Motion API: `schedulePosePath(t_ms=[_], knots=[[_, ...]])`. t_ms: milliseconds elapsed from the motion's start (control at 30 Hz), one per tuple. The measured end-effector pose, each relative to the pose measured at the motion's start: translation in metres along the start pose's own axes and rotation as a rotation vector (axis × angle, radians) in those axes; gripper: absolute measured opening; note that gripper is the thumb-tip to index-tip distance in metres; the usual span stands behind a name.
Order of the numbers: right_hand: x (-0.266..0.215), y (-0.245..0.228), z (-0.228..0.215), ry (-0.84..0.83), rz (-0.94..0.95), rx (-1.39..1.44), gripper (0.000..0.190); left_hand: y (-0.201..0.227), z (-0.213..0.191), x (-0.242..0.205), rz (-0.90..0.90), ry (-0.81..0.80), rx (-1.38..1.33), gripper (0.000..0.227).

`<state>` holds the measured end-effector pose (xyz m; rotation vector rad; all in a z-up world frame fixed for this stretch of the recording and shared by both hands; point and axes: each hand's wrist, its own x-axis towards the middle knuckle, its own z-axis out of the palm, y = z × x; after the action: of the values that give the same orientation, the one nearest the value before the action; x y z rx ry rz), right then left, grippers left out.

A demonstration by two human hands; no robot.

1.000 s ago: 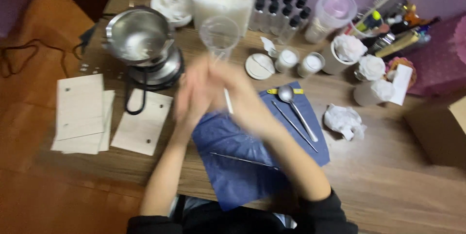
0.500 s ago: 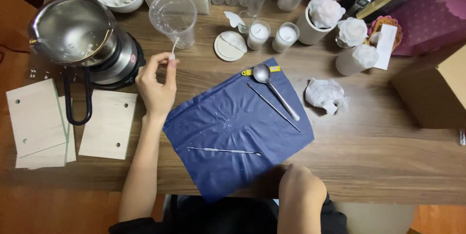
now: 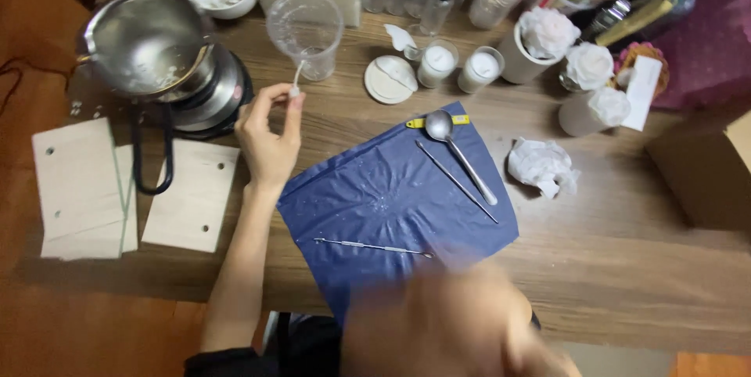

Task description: Scraping wax residue from the inside of a small glass jar using a metal tool and wiping it clean with a paper towel.

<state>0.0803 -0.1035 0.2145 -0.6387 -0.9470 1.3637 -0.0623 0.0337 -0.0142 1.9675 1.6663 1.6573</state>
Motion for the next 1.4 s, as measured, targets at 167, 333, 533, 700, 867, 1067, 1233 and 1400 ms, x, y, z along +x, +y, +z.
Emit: schedulePosePath(t_ms=[167, 333, 533, 700, 867, 1067, 1233, 1400], knots=[[0.100, 0.097, -0.125, -0.423, -0.131, -0.570, 0.024, 0.000, 0.004, -0.002, -0.122, 0.011, -0.211, 0.010], [0.130, 0.143, -0.142, -0.559, -0.050, -1.186, 0.031, 0.002, 0.006, -0.005, -0.210, 0.023, -0.269, 0.012], [0.135, 0.196, -0.153, -0.624, -0.025, -1.270, 0.029, 0.013, 0.007, -0.007, -0.228, -0.016, -0.304, 0.015], [0.138, 0.211, -0.162, -0.463, -0.161, -1.332, 0.017, 0.039, -0.019, -0.012, -0.225, -0.073, -0.158, 0.041], [0.149, 0.218, -0.178, -0.342, -0.209, -1.519, 0.018, 0.030, -0.083, -0.045, -0.174, -0.434, 0.575, 0.066], [0.150, 0.230, -0.181, -0.304, -0.149, -1.499, 0.016, -0.017, -0.118, -0.069, -0.471, -0.667, 0.894, 0.101], [0.152, 0.243, -0.189, -0.303, -0.123, -1.519, 0.019, -0.012, -0.122, -0.056, -0.560, -0.692, 0.863, 0.096], [0.153, 0.249, -0.192, -0.305, -0.135, -1.538, 0.019, -0.013, -0.127, -0.048, -0.533, -0.607, 0.847, 0.102]])
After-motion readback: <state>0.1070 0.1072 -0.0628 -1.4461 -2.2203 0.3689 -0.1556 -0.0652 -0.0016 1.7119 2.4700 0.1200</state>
